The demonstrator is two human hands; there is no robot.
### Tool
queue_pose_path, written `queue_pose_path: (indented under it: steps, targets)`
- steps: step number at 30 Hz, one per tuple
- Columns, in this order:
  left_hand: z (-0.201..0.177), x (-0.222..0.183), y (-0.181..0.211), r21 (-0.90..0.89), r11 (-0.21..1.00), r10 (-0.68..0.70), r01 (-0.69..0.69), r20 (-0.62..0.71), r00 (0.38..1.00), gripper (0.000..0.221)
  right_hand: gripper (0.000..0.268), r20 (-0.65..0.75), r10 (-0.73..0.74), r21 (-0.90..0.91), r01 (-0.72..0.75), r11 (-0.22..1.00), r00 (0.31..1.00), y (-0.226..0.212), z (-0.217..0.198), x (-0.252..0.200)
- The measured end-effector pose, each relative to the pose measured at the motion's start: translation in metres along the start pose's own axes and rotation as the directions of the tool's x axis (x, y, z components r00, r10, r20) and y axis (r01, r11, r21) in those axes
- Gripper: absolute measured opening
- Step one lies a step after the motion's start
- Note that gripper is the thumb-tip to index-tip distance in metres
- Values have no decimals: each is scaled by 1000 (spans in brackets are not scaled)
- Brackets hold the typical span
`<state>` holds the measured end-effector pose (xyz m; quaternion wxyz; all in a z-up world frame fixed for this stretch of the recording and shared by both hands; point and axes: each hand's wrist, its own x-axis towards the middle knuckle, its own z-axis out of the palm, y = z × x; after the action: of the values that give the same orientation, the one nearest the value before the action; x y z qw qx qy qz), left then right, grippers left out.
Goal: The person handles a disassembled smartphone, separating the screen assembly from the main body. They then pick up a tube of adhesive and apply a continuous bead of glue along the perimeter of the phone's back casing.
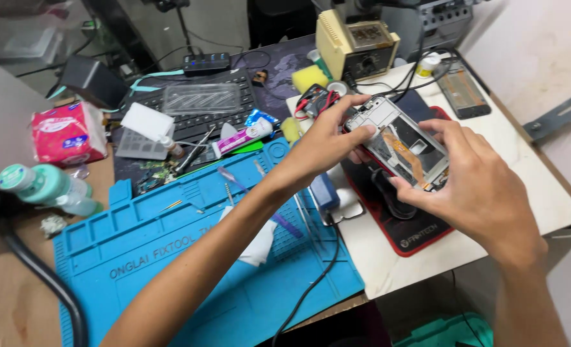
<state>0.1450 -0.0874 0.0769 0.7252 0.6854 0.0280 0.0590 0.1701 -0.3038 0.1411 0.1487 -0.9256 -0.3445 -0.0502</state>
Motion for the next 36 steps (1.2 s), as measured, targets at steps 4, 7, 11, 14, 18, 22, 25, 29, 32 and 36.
queue_pose_path:
  steps: [4, 7, 11, 14, 18, 22, 25, 29, 32, 36]
  targets:
    - [-57, -46, -8, 229, 971, 102, -68, -139, 985, 52, 93, 155, 12, -7, -11, 1000, 988, -51, 27, 16]
    - [-92, -87, -6, 86, 991, -80, 101, -220, 972, 50, 86, 95, -226, 62, 221, 973, 969, -83, 59, 22]
    - [-140, -131, -23, 162, 962, -133, 220, -425, 895, 41, 88, 142, -355, 124, 339, 932, 924, -131, 105, 27]
    - [-176, -161, -47, 283, 917, -82, 281, -555, 828, 39, 91, 69, -466, 128, 456, 881, 882, -168, 132, 21]
    - [-191, -197, -35, 466, 779, -2, 418, -666, 746, 40, 93, 97, -525, 171, 506, 845, 845, -210, 157, 12]
    - [-205, -215, -49, 583, 690, 129, 429, -682, 719, 38, 85, 85, -559, 150, 544, 825, 825, -235, 181, 2]
    - [-203, -225, -45, 654, 586, 191, 479, -685, 703, 43, 90, 54, -584, 143, 572, 808, 810, -242, 195, -5]
    - [-200, -227, -48, 685, 591, 286, 426, -671, 684, 44, 91, -30, -617, 101, 616, 781, 787, -241, 205, -12]
    - [-203, -225, -52, 684, 615, 317, 393, -671, 670, 47, 89, -60, -624, 82, 627, 775, 779, -240, 203, -12]
    - [-202, -230, -58, 639, 689, 324, 341, -693, 644, 49, 86, -1, -613, 189, 602, 776, 790, -238, 189, -14]
